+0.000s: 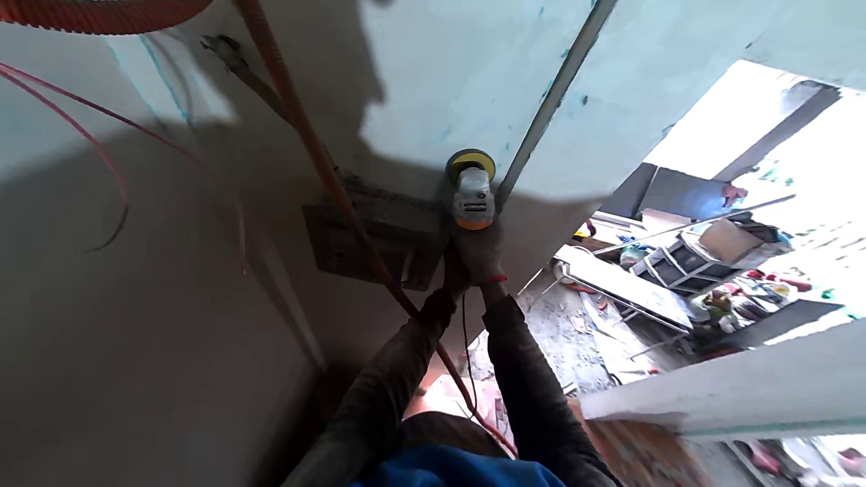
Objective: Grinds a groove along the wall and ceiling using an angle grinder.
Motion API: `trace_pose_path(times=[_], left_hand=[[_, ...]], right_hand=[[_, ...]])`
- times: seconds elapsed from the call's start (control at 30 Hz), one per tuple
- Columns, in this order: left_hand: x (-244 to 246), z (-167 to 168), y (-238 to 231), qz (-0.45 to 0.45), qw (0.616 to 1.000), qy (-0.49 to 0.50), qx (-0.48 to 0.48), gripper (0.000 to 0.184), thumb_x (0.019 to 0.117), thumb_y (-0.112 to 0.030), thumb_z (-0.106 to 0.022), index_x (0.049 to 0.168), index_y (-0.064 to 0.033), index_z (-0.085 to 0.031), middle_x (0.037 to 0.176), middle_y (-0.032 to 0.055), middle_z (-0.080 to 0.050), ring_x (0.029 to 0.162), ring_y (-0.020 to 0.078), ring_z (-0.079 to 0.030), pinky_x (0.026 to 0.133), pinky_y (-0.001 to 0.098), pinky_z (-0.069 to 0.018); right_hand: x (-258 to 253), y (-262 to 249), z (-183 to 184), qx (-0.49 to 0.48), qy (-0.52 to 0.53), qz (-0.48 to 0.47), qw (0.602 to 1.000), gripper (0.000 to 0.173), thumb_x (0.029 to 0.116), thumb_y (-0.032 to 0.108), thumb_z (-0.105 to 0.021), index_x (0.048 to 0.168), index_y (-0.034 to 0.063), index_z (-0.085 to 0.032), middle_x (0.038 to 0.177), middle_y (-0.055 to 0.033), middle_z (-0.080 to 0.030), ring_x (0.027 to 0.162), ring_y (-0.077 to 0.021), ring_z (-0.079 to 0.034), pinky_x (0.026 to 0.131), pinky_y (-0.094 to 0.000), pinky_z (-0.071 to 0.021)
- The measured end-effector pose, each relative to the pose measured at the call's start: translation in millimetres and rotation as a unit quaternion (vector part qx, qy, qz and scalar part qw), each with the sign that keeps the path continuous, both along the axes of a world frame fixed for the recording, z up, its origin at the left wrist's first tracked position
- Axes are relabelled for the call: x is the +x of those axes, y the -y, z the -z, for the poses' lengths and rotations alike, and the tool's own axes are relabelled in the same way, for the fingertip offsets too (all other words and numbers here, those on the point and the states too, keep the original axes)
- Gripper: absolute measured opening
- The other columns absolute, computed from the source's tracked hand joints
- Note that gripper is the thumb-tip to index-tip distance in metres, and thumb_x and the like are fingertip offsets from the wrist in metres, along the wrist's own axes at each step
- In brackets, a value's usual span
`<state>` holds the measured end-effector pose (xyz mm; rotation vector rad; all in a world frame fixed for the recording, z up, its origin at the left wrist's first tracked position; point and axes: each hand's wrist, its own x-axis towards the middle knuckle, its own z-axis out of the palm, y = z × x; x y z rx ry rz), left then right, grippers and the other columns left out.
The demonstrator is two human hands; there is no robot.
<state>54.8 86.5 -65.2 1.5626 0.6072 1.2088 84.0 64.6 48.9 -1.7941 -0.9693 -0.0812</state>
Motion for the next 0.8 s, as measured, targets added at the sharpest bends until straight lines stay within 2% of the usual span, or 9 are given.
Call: trace_pose_path(times=[0.07,0.13,0.27,0.33,0.43,0.53,0.63,0.7,0.8], left_hand=[[-1,-12,-2,-0.017,1.000,0.002,0.019,0.079,0.0826,-0.021,-0.075,0.141,0.0203,-0.041,0.138,0.0333,-0.054,0.133,0.0312,-0.053,0.116,0.0356,-0.0386],[2,-15,0,-0.009,1.000,0.022,-0.004,0.086,0.0770,-0.018,-0.080,0.142,0.0197,-0.039,0.136,0.0325,-0.055,0.130,0.0299,-0.054,0.113,0.0361,-0.0419],[1,-22,7,0.033,0.994,0.069,-0.073,0.085,0.0847,-0.010,-0.075,0.151,0.0160,-0.028,0.148,0.0315,-0.045,0.137,0.0292,-0.047,0.117,0.0353,-0.0391],[-5,-37,4,0.012,0.996,0.075,-0.039,0.072,0.0849,-0.012,-0.073,0.143,0.0154,-0.041,0.135,0.0266,-0.058,0.126,0.0229,-0.057,0.110,0.0325,-0.0457],[-8,-48,4,-0.011,0.998,0.051,-0.020,0.068,0.0797,-0.010,-0.078,0.136,0.0158,-0.049,0.124,0.0269,-0.064,0.116,0.0247,-0.063,0.103,0.0354,-0.0509],[3,-27,20,-0.002,0.998,0.051,-0.029,0.082,0.0790,-0.010,-0.078,0.144,0.0181,-0.036,0.138,0.0317,-0.053,0.130,0.0284,-0.054,0.113,0.0356,-0.0426],[-8,-22,35,-0.027,0.997,0.063,0.041,0.059,0.0815,-0.016,-0.073,0.128,0.0150,-0.055,0.111,0.0201,-0.070,0.104,0.0173,-0.068,0.096,0.0332,-0.0560],[-17,-11,45,0.005,0.996,0.051,0.069,0.052,0.0849,-0.019,-0.073,0.125,0.0112,-0.061,0.106,0.0148,-0.072,0.099,0.0150,-0.070,0.093,0.0344,-0.0577],[-16,16,59,0.041,0.996,0.048,0.058,0.050,0.0836,-0.022,-0.075,0.122,0.0063,-0.062,0.102,0.0096,-0.073,0.094,0.0116,-0.070,0.088,0.0331,-0.0597]], right_hand=[[1,2,-6,0.019,-0.022,-0.005,1.000,0.072,0.0682,0.039,-0.094,0.124,0.0069,-0.061,0.102,-0.0097,-0.071,0.095,-0.0216,-0.071,0.083,-0.0475,-0.0609],[4,2,-8,-0.006,0.002,-0.019,1.000,0.074,0.0708,0.038,-0.092,0.130,0.0082,-0.059,0.108,-0.0102,-0.071,0.100,-0.0227,-0.070,0.086,-0.0498,-0.0606],[3,3,-15,-0.036,0.059,-0.028,0.997,0.069,0.0778,0.036,-0.086,0.135,0.0101,-0.059,0.111,-0.0125,-0.072,0.101,-0.0264,-0.070,0.087,-0.0537,-0.0595],[2,0,-17,-0.010,0.025,-0.017,0.999,0.072,0.0753,0.038,-0.089,0.134,0.0094,-0.059,0.110,-0.0114,-0.071,0.100,-0.0243,-0.070,0.086,-0.0514,-0.0603],[-2,6,-26,-0.036,0.027,-0.026,0.999,0.073,0.0758,0.039,-0.090,0.133,0.0067,-0.057,0.110,-0.0127,-0.071,0.101,-0.0246,-0.070,0.087,-0.0502,-0.0602],[-4,25,-31,-0.144,0.048,-0.048,0.987,0.052,0.0840,0.032,-0.083,0.124,0.0027,-0.064,0.104,-0.0183,-0.070,0.096,-0.0316,-0.069,0.083,-0.0553,-0.0567],[-3,44,-9,0.013,-0.009,-0.029,0.999,0.061,0.0726,0.035,-0.091,0.120,0.0069,-0.066,0.102,-0.0072,-0.074,0.092,-0.0178,-0.073,0.084,-0.0439,-0.0629],[-5,60,14,0.105,-0.054,-0.013,0.993,0.062,0.0690,0.028,-0.093,0.117,0.0002,-0.065,0.102,-0.0079,-0.074,0.093,-0.0147,-0.073,0.086,-0.0380,-0.0634],[1,75,50,0.134,-0.073,0.031,0.988,0.065,0.0676,0.028,-0.094,0.118,-0.0010,-0.064,0.104,-0.0077,-0.074,0.098,-0.0138,-0.072,0.090,-0.0360,-0.0627]])
